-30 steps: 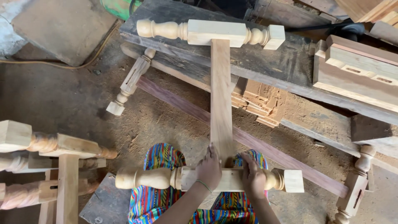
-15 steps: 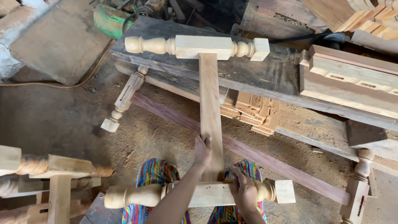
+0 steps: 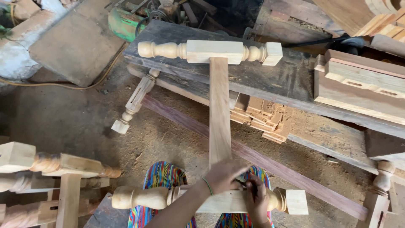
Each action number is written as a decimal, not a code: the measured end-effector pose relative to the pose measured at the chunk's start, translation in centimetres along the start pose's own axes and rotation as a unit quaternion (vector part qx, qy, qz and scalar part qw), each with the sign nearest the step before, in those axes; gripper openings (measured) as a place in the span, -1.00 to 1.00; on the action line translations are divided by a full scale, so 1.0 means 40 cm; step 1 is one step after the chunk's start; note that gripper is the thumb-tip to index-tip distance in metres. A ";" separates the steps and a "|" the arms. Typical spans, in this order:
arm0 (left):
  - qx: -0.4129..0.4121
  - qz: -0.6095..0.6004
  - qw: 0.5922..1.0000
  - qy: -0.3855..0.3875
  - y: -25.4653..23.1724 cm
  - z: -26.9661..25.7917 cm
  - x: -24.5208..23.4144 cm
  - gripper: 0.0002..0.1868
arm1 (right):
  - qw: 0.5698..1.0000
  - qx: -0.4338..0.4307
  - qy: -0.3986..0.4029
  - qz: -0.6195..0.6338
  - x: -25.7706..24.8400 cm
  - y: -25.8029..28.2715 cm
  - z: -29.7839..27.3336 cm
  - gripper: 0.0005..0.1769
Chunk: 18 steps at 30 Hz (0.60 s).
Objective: Sanding the wooden legs of a furniture frame to prepare them for finishing.
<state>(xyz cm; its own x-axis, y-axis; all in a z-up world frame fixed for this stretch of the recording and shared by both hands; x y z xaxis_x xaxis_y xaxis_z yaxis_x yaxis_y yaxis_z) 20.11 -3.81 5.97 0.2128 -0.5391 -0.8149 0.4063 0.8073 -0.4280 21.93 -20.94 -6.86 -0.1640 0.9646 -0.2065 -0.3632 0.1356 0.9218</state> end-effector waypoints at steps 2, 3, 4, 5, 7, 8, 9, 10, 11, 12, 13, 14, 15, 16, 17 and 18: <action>-0.001 0.009 0.993 0.117 -0.022 -0.030 0.111 -0.48 | 1.000 0.009 -0.014 0.016 -0.016 -0.042 -0.008 -0.65; -0.001 0.030 0.993 0.111 -0.014 -0.048 0.166 -0.67 | 1.000 0.005 -0.023 0.019 -0.025 -0.053 -0.010 -0.64; -0.001 0.051 0.993 0.106 -0.006 -0.066 0.222 -0.86 | 0.999 0.001 -0.033 0.023 -0.034 -0.064 -0.015 -0.63; 0.000 0.052 0.993 0.103 -0.015 -0.056 0.197 -0.86 | 0.999 -0.001 -0.032 0.022 -0.031 -0.052 -0.004 -0.63; -0.080 0.077 0.985 0.131 0.001 -0.055 0.159 -0.91 | 0.998 -0.028 -0.039 0.048 -0.030 -0.014 0.001 -0.56; -0.081 0.078 0.985 0.132 0.017 -0.060 0.148 -0.91 | 0.998 -0.027 -0.038 0.049 -0.028 0.014 0.008 -0.56; -0.085 0.143 0.984 0.054 0.033 -0.056 0.095 -0.90 | 0.998 -0.036 -0.034 0.039 -0.026 0.047 0.015 -0.56; -0.085 0.208 0.974 -0.024 0.044 -0.059 0.038 -0.78 | 0.998 -0.046 -0.031 0.029 -0.018 0.081 0.022 -0.55; -0.084 0.210 0.974 -0.022 0.051 -0.071 0.042 -0.78 | 0.998 -0.045 -0.033 0.031 -0.016 0.080 0.015 -0.55; -0.137 0.212 0.967 0.028 0.092 -0.081 0.064 -0.65 | 0.999 -0.043 -0.027 -0.004 -0.011 0.078 0.016 -0.55; -0.189 0.214 0.955 0.078 0.132 -0.095 0.085 -0.51 | 0.998 -0.041 -0.021 -0.039 -0.007 0.075 0.019 -0.56; -0.186 0.215 0.956 0.077 0.126 -0.101 0.109 -0.51 | 0.998 -0.043 -0.023 -0.039 -0.007 0.079 0.024 -0.56; -0.156 0.191 0.968 0.041 0.106 -0.100 0.121 -0.36 | 0.998 -0.038 -0.022 -0.053 -0.004 0.079 0.029 -0.54; -0.127 0.166 0.978 0.006 0.082 -0.109 0.136 -0.20 | 0.997 -0.031 -0.020 -0.068 -0.002 0.080 0.027 -0.52; -0.126 0.165 0.978 0.007 0.064 -0.095 0.101 -0.20 | 0.997 -0.030 -0.021 -0.069 0.002 0.075 0.026 -0.52; -0.193 0.132 0.966 0.109 0.082 -0.101 0.115 -0.20 | 0.998 -0.020 -0.023 -0.054 0.002 0.065 0.023 -0.50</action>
<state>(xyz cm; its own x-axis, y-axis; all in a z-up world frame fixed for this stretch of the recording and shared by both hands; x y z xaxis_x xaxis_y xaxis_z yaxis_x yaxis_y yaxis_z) 18.84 -2.67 -0.75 0.0538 -0.2731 -0.9605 -0.0065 0.9618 -0.2738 21.83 -20.30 -4.18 -0.0800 0.9541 -0.2885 -0.4125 0.2318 0.8810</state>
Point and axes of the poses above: each hand's wrist, its own z-axis towards the middle knuckle, its own x-axis out of the palm, y = z × x, the point moved 10 cm from there along z, towards the middle knuckle, and after that the axes turned 8 degrees about z, right-handed, at the moved point
